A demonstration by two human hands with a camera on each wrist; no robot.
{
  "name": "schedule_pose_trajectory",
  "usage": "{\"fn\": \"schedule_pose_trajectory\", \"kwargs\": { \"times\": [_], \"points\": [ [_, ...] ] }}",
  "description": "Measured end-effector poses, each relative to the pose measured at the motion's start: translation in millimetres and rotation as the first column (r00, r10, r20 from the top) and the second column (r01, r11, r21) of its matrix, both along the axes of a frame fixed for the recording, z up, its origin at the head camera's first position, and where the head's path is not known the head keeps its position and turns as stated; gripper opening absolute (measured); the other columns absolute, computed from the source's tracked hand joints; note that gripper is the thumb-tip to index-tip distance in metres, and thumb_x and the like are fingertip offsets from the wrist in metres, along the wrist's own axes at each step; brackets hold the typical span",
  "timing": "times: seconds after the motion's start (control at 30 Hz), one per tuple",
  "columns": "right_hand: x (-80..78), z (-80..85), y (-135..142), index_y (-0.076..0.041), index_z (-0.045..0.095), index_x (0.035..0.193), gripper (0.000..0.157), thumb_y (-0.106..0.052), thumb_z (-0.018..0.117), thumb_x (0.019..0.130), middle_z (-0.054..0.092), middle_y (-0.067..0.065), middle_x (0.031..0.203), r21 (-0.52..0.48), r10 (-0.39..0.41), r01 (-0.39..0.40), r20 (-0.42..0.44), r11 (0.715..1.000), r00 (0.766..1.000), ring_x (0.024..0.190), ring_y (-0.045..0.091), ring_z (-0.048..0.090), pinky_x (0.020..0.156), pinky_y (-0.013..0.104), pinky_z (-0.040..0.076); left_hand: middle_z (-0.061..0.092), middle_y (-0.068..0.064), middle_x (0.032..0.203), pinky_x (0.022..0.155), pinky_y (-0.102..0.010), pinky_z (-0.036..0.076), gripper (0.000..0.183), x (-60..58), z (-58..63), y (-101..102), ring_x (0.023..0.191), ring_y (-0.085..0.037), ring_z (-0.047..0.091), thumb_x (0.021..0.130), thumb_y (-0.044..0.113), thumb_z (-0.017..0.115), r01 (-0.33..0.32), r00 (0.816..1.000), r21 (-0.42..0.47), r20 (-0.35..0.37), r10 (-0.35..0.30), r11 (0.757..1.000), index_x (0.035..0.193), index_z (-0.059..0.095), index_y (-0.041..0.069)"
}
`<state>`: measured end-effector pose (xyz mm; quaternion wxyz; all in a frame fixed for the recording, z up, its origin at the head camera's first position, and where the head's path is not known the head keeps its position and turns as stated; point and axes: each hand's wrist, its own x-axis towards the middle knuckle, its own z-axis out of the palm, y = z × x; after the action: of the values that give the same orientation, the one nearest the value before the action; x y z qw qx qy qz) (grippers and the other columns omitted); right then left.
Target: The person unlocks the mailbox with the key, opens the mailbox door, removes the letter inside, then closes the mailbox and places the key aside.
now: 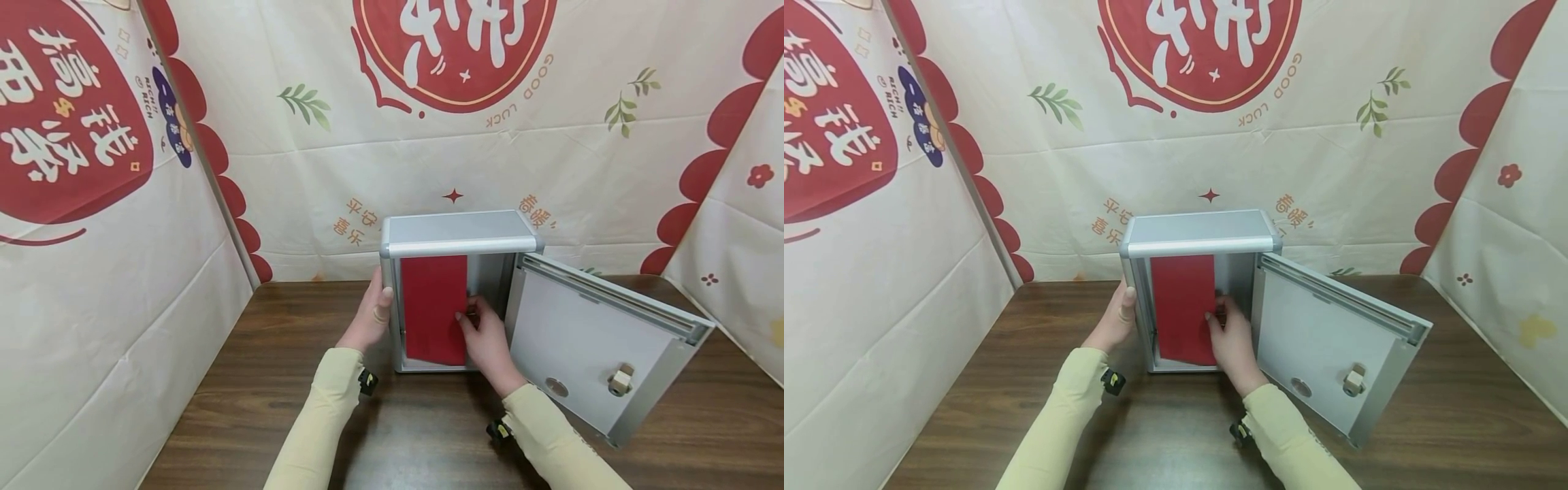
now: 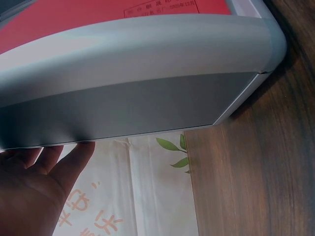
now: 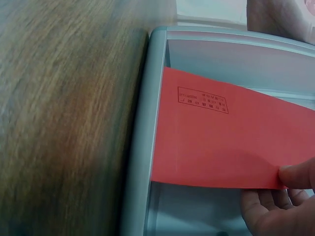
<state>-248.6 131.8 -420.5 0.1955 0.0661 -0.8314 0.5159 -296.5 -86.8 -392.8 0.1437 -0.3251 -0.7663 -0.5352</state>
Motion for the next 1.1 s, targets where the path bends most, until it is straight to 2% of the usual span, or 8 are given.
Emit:
{"fn": "schedule_pose_trajectory", "kwargs": {
  "times": [0.2,0.4,0.53,0.63,0.73,0.87,0.93,1.1],
  "points": [
    [6.4,6.7,-0.5,0.0,0.054,0.11,0.016,0.0,0.057,0.094,0.061,0.015,0.103,0.019,-0.009,0.01,-0.029,1.0,1.0,0.086,0.026,0.062,0.073,0.037,0.051,0.039,-0.006,0.142,0.104,-0.044,0.032,0.098,-0.8,-2.1,-1.0,0.127,-0.017,0.038,0.08,0.086,0.019,0.015,1.0,0.009,-0.001,-0.015,1.0,0.15,0.021,0.017],
    [17.3,20.2,-2.0,0.0,0.053,0.111,0.018,-0.001,0.058,0.094,0.061,0.014,0.104,0.056,-0.012,0.017,-0.087,0.998,0.996,0.087,0.024,0.063,0.073,0.039,0.052,0.035,-0.011,0.145,0.104,-0.048,0.031,0.104,-2.0,-3.7,-1.1,0.129,-0.022,0.036,0.078,0.087,0.02,0.026,1.0,0.029,-0.003,-0.026,0.999,0.151,0.018,0.012],
    [26.2,29.5,-0.7,0.001,0.053,0.111,0.02,0.001,0.059,0.093,0.061,0.016,0.104,0.078,-0.008,0.019,-0.13,0.997,0.991,0.087,0.025,0.064,0.073,0.04,0.052,0.035,-0.01,0.146,0.105,-0.045,0.03,0.103,-2.6,-4.0,-1.7,0.13,-0.022,0.035,0.079,0.086,0.018,0.009,1.0,0.02,-0.013,-0.009,1.0,0.151,0.019,0.012],
    [33.9,35.8,1.8,0.001,0.052,0.112,0.021,0.001,0.059,0.093,0.061,0.016,0.105,0.097,-0.008,0.022,-0.136,0.995,0.991,0.087,0.025,0.063,0.074,0.041,0.053,0.034,-0.006,0.147,0.106,-0.044,0.03,0.1,-2.3,-3.7,-2.2,0.132,-0.026,0.035,0.08,0.086,0.017,-0.006,1.0,0.005,-0.009,0.007,1.0,0.151,0.019,0.015],
    [41.3,40.6,5.3,0.001,0.052,0.113,0.021,0.002,0.059,0.093,0.061,0.016,0.104,0.123,-0.009,0.026,-0.138,0.992,0.99,0.086,0.024,0.062,0.072,0.04,0.053,0.032,-0.009,0.148,0.106,-0.046,0.029,0.102,-2.2,-3.0,-2.1,0.133,-0.031,0.033,0.08,0.086,0.018,0.003,1.0,0.01,-0.002,-0.003,1.0,0.151,0.019,0.013],
    [50.4,44.9,11.3,0.001,0.052,0.114,0.023,0.003,0.059,0.092,0.061,0.015,0.103,0.163,-0.008,0.031,-0.137,0.986,0.991,0.085,0.024,0.06,0.072,0.039,0.053,0.031,-0.01,0.149,0.107,-0.047,0.028,0.103,-2.2,-1.7,-1.8,0.134,-0.025,0.033,0.079,0.086,0.017,0.0,1.0,0.005,0.009,0.0,1.0,0.151,0.019,0.012],
    [55.2,46.3,14.3,0.0,0.051,0.115,0.025,0.004,0.06,0.091,0.06,0.015,0.104,0.184,-0.011,0.035,-0.129,0.982,0.992,0.086,0.025,0.06,0.071,0.041,0.053,0.031,-0.007,0.149,0.107,-0.045,0.029,0.101,-1.4,-1.1,-1.4,0.133,-0.02,0.033,0.079,0.086,0.016,-0.015,1.0,-0.005,0.021,0.015,1.0,0.151,0.019,0.016],
    [66.6,48.0,21.6,-0.001,0.051,0.116,0.03,0.004,0.063,0.089,0.06,0.014,0.105,0.254,-0.022,0.055,-0.131,0.966,0.991,0.085,0.024,0.059,0.069,0.041,0.053,0.03,-0.003,0.15,0.107,-0.045,0.029,0.098,-0.1,-0.6,0.1,0.133,-0.016,0.032,0.079,0.087,0.014,-0.029,0.999,-0.018,0.038,0.029,0.999,0.152,0.017,0.021]
  ]
}}
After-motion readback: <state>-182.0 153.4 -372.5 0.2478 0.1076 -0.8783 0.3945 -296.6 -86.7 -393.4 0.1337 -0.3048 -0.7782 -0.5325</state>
